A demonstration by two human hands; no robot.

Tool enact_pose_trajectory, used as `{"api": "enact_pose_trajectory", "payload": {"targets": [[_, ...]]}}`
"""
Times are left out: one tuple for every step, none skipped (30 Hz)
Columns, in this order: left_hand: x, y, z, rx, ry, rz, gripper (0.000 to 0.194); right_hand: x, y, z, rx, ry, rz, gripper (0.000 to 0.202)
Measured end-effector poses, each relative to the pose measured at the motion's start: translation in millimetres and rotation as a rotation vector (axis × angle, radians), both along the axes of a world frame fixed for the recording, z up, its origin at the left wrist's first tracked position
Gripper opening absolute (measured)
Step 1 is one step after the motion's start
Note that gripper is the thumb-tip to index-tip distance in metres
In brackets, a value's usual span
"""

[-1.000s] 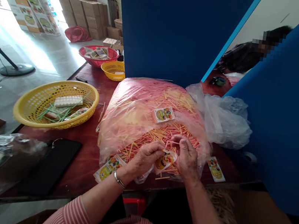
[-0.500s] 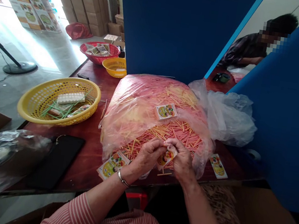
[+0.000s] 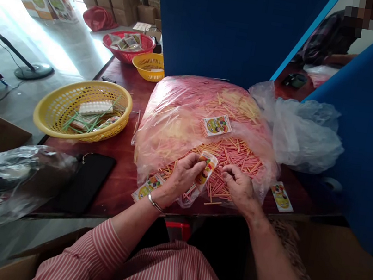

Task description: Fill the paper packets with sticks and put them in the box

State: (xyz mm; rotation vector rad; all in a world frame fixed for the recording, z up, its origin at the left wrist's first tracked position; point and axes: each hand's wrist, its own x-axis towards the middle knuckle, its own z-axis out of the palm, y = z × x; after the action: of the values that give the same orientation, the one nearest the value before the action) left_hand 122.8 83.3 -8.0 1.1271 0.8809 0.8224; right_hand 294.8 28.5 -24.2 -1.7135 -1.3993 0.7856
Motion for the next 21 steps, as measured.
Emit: {"api": "enact_pose_trajectory", "payload": {"targets": [[-6, -1, 0.0, -0.03, -0.029, 0.011, 0.019, -3, -6, -6.7, -0.016, -0.099, 0.006, 0.016], [-12, -1, -0.4, -0.057, -0.056, 0.021, 0.022, -8, -12, -13.9, -0.021, -0.205, 0.014, 0.016], [-18, -2, -1.2, -0.084, -0.08, 0.033, 0.024, -14, -18, -21.3, -0.017, -0.312, 0.014, 0.017], [-22, -3, -2.4, -0.106, -0.099, 0.042, 0.026, -19, -24, -28.4, -0.008, -0.416, 0.005, 0.018], [-26, -5, -4.0, -0.124, -0.113, 0.054, 0.026, -25, -28, -34.7, 0.006, -0.51, -0.012, 0.02], [-30, -6, -5.7, -0.136, -0.119, 0.066, 0.026, -31, -32, -40.0, 0.019, -0.591, -0.031, 0.022], [-32, -7, -7.4, -0.146, -0.121, 0.078, 0.025, -36, -34, -44.0, 0.028, -0.66, -0.045, 0.024], [-34, -8, -8.9, -0.155, -0.119, 0.09, 0.025, -40, -35, -46.6, 0.033, -0.718, -0.053, 0.025], [-35, -9, -10.0, -0.165, -0.115, 0.101, 0.025, -44, -35, -47.9, 0.036, -0.77, -0.052, 0.025], [-37, -10, -10.7, -0.175, -0.109, 0.111, 0.026, -48, -34, -47.9, 0.037, -0.82, -0.048, 0.024], [-38, -11, -11.0, -0.185, -0.103, 0.119, 0.026, -51, -33, -47.1, 0.035, -0.867, -0.044, 0.023], [-39, -12, -11.0, -0.192, -0.098, 0.125, 0.027, -55, -31, -45.6, 0.028, -0.911, -0.044, 0.021], [-40, -13, -10.9, -0.199, -0.091, 0.127, 0.027, -57, -29, -43.8, 0.018, -0.952, -0.046, 0.02], [-40, -14, -11.0, -0.206, -0.082, 0.127, 0.028, -60, -28, -42.1, 0.006, -0.987, -0.047, 0.018], [-41, -15, -11.7, -0.212, -0.072, 0.125, 0.027, -62, -26, -40.5, -0.008, -1.015, -0.045, 0.018], [-41, -16, -13.1, -0.216, -0.062, 0.123, 0.027, -63, -25, -39.4, -0.019, -1.032, -0.039, 0.018], [-42, -17, -15.3, -0.213, -0.05, 0.122, 0.026, -62, -24, -38.9, -0.024, -1.033, -0.028, 0.018], [-42, -18, -18.3, -0.199, -0.036, 0.122, 0.025, -61, -23, -39.0, -0.023, -1.015, -0.016, 0.018], [-42, -19, -21.8, -0.173, -0.014, 0.122, 0.023, -58, -22, -39.7, -0.017, -0.976, -0.007, 0.019], [-43, -20, -25.4, -0.135, 0.017, 0.122, 0.02, -54, -21, -40.8, -0.007, -0.92, -0.005, 0.019], [-43, -20, -28.9, -0.086, 0.056, 0.122, 0.017, -50, -19, -42.0, 0.005, -0.853, -0.01, 0.02]]}}
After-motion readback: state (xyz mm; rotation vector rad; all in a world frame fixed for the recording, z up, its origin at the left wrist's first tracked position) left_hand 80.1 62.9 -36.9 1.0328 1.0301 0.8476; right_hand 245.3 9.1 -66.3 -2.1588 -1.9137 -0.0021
